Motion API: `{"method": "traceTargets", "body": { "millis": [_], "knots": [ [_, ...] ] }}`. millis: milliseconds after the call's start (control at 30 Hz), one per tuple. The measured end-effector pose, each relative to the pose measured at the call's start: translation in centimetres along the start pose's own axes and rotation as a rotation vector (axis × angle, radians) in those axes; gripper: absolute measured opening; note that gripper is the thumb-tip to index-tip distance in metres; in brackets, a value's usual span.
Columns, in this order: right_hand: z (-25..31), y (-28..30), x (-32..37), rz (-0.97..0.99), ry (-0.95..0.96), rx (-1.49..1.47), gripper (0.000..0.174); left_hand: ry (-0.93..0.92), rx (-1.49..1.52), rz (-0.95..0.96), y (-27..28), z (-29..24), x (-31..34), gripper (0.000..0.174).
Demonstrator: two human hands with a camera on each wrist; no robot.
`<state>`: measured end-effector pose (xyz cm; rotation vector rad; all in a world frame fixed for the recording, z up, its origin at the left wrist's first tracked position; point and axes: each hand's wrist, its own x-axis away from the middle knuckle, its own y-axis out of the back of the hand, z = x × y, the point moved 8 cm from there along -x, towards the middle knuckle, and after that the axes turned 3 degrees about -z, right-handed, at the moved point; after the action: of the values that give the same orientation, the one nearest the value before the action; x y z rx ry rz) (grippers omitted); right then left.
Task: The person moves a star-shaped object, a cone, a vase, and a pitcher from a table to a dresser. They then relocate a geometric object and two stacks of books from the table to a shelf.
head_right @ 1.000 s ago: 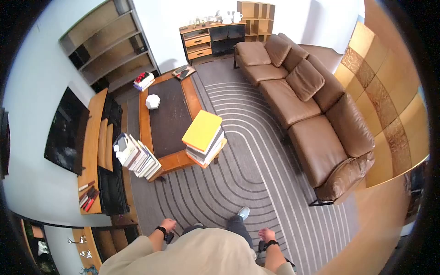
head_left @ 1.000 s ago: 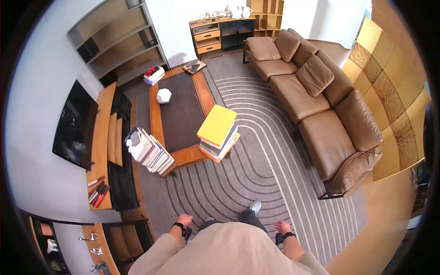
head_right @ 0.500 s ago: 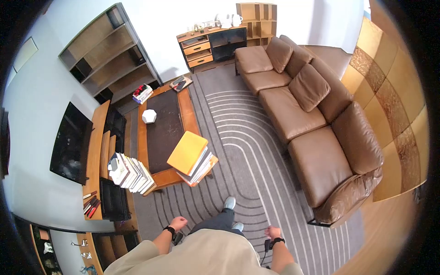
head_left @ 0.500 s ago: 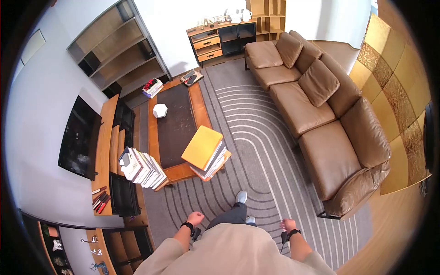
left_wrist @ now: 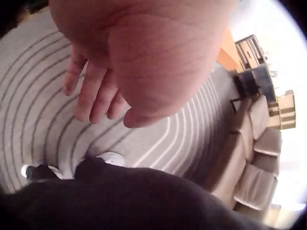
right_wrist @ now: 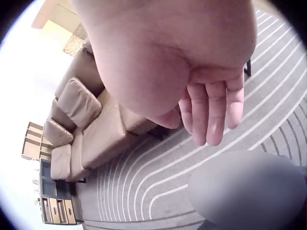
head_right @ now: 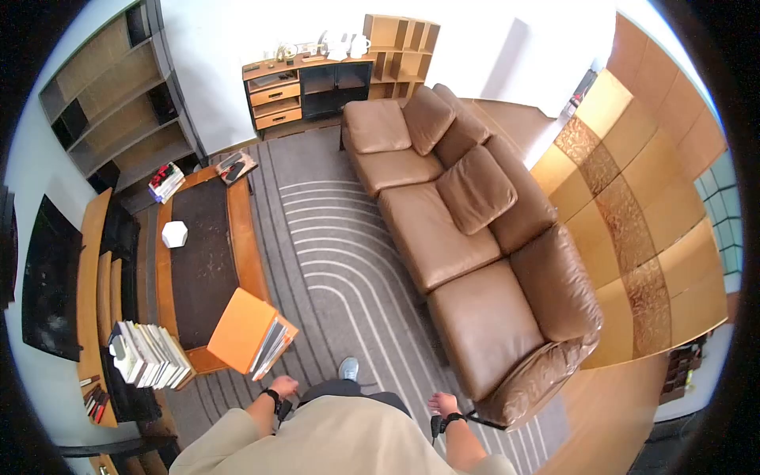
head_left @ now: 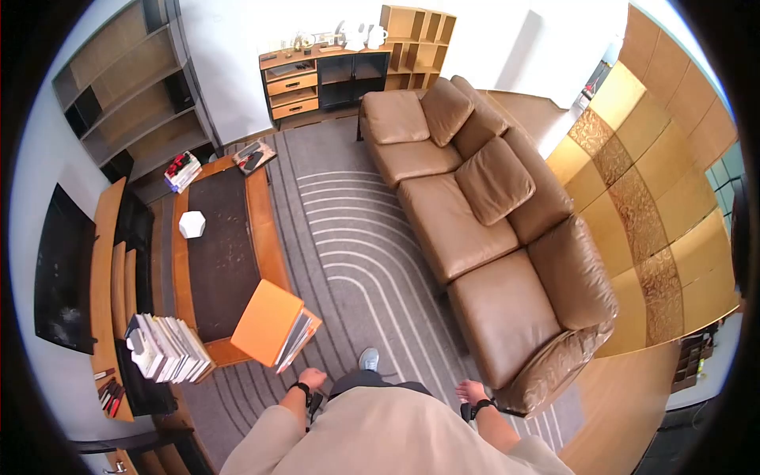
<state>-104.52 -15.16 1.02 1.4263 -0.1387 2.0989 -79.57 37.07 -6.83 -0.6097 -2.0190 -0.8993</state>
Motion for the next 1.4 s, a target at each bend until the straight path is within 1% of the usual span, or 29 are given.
{"method": "traceTargets", "body": {
  "millis": [33, 100, 167, 200, 233, 300, 333, 400, 467, 500, 533, 567, 633, 667, 700, 767, 800, 833, 900, 933, 967, 1033, 1067, 1100, 1133, 1167, 1300, 1333, 1400],
  "knots": [
    [2.2, 0.3, -1.2, -0.016, 0.018, -0.015, 0.027, -0.055, 0.098, -0.027, 0.6, -3.3, -1.1, 0.035],
    [5.1, 0.5, -2.0, -0.028, 0.028, -0.031, 0.026, -0.180, 0.127, -0.125, 1.5, -7.9, -6.6, 0.033],
    [9.2, -0.6, -3.2, 0.045, 0.080, -0.114, 0.025, -0.246, 0.113, -0.148, 4.2, -15.2, -5.5, 0.030],
    [11.3, -0.7, -2.9, 0.000, 0.078, -0.088, 0.024, -0.246, 0.122, -0.156, 4.6, -16.6, -6.6, 0.030],
    [12.5, -0.5, -4.2, 0.005, 0.086, -0.076, 0.024, -0.265, 0.145, -0.164, 4.6, -18.1, -8.5, 0.030],
    [12.9, -0.3, -7.7, 0.147, 0.022, -0.133, 0.024, -0.272, 0.182, -0.176, 5.0, -20.5, -9.8, 0.030],
    [13.8, 0.1, -8.2, 0.101, 0.002, -0.103, 0.022, -0.240, 0.145, -0.165, 5.3, -21.1, -10.0, 0.029],
    [15.8, 0.0, -9.4, 0.087, -0.029, -0.056, 0.022, -0.197, 0.120, -0.169, 6.5, -22.4, -10.4, 0.029],
    [17.0, 0.6, -12.5, 0.081, -0.056, -0.007, 0.021, -0.178, 0.181, -0.094, 6.3, -20.5, -13.2, 0.029],
    [17.2, 1.3, -14.9, 0.066, -0.085, -0.016, 0.025, -0.149, 0.177, -0.125, 7.0, -19.8, -13.8, 0.031],
    [17.8, 1.6, -16.9, 0.052, -0.117, -0.024, 0.030, -0.085, 0.136, -0.134, 8.4, -20.3, -12.5, 0.032],
    [19.4, 1.3, -18.4, 0.069, -0.118, -0.008, 0.030, -0.019, 0.095, -0.143, 9.3, -20.1, -12.1, 0.034],
    [23.9, 0.0, -20.2, 0.098, -0.105, 0.043, 0.030, 0.080, 0.193, -0.171, 10.3, -18.4, -13.2, 0.033],
    [26.3, -0.7, -20.4, 0.068, -0.118, 0.052, 0.030, 0.127, 0.321, -0.232, 10.5, -17.3, -13.7, 0.030],
    [28.5, -1.8, -22.1, 0.091, -0.133, 0.065, 0.030, 0.152, 0.321, -0.248, 11.5, -17.6, -13.6, 0.030],
    [33.1, -4.1, -25.3, 0.215, -0.026, 0.187, 0.026, 0.176, 0.536, -0.252, 12.4, -18.0, -12.7, 0.028],
    [35.8, -5.4, -26.6, 0.219, -0.034, 0.196, 0.024, 0.087, 0.428, -0.268, 13.6, -19.5, -12.2, 0.028],
    [39.0, -7.2, -27.8, 0.223, -0.039, 0.208, 0.023, 0.115, 0.434, -0.282, 14.4, -20.6, -11.5, 0.028],
    [45.4, -11.2, -29.3, 0.187, 0.020, 0.278, 0.021, 0.116, 0.519, -0.353, 16.3, -23.7, -9.2, 0.026],
    [48.3, -13.6, -29.7, 0.213, 0.054, 0.342, 0.021, 0.160, 0.670, -0.354, 16.6, -24.8, -8.1, 0.022],
    [51.5, -16.0, -30.0, 0.238, 0.096, 0.407, 0.020, 0.180, 0.696, -0.369, 16.3, -24.2, -8.2, 0.022],
    [57.0, -21.0, -29.6, 0.271, 0.128, 0.492, 0.019, 0.158, 1.162, -0.339, 15.0, -22.5, -10.6, 0.020],
    [59.6, -23.7, -29.4, 0.288, 0.156, 0.546, 0.019, 0.219, 1.115, -0.354, 15.7, -22.7, -10.4, 0.021],
    [61.8, -26.5, -29.2, 0.297, 0.167, 0.576, 0.019, 0.224, 1.146, -0.366, 16.4, -23.2, -10.5, 0.021],
    [64.0, -29.7, -28.9, 0.343, 0.218, 0.572, 0.015, 0.216, 1.108, -0.426, 17.7, -23.5, -10.5, 0.020],
    [65.6, -32.7, -28.5, 0.389, 0.265, 0.568, 0.012, 0.212, 1.069, -0.484, 18.5, -23.1, -11.0, 0.020],
    [69.0, -41.7, -26.1, 0.483, 0.294, 0.707, 0.014, 0.250, 1.254, -0.571, 21.1, -22.7, -14.3, 0.019],
    [69.6, -43.6, -25.3, 0.496, 0.298, 0.800, 0.017, 0.264, 1.245, -0.572, 22.4, -23.0, -14.7, 0.019],
    [70.0, -47.0, -26.8, 0.479, 0.257, 0.986, 0.022, 0.260, 1.281, -0.576, 23.9, -21.8, -17.2, 0.018]
  ]
}}
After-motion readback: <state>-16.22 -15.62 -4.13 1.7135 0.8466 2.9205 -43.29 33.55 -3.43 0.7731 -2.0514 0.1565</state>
